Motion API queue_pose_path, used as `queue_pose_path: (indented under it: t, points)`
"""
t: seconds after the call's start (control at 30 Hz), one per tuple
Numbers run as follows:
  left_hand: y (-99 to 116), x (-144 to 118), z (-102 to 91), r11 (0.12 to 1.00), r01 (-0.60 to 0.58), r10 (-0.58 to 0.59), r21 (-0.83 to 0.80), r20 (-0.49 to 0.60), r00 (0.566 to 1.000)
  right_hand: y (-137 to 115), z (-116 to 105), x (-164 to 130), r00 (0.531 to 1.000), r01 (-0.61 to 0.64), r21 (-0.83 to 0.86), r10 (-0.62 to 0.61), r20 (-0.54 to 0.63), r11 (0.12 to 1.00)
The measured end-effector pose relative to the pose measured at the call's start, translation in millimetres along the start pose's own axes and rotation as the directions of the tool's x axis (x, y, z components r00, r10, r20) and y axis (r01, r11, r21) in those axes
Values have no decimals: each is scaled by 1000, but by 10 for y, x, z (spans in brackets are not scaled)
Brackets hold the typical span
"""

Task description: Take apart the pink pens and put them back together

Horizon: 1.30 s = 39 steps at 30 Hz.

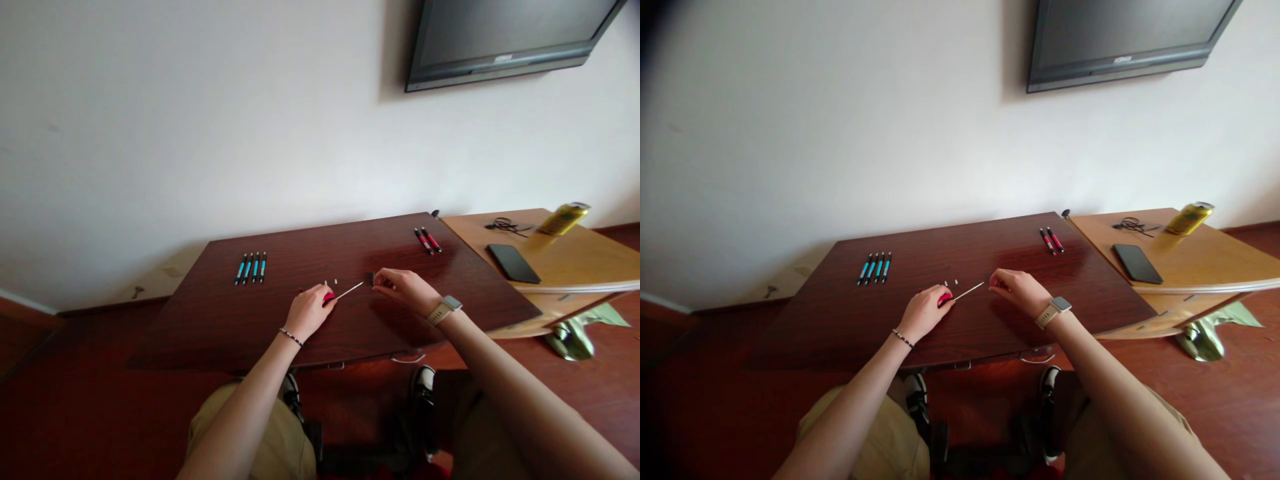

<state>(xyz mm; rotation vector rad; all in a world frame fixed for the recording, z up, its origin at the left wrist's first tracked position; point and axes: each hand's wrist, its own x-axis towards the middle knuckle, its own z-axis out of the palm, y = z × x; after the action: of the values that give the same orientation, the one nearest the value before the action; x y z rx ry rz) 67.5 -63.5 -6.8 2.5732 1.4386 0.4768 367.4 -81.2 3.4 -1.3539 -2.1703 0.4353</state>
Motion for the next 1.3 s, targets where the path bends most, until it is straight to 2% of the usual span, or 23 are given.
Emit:
queue_pose_path:
  t: [0.2, 0.5, 0.8, 1.3]
  points:
    - [-22, 34, 63, 998, 45, -45, 47, -2, 999, 197, -92, -65, 992, -97, 20, 98, -81, 995]
    - [-16, 43, 67, 997, 46, -46, 56, 1, 999, 224, -38, -114, 989, -146, -100, 147, 3, 984]
    - [4, 100, 84, 999, 20, -21, 43, 21, 1000, 175, 14, -64, 972, -227, -164, 235, 29, 960]
    - [-6, 125, 50, 998, -39, 35, 46, 66, 997, 133, 88, 10, 978, -207, -103, 210, 20, 973]
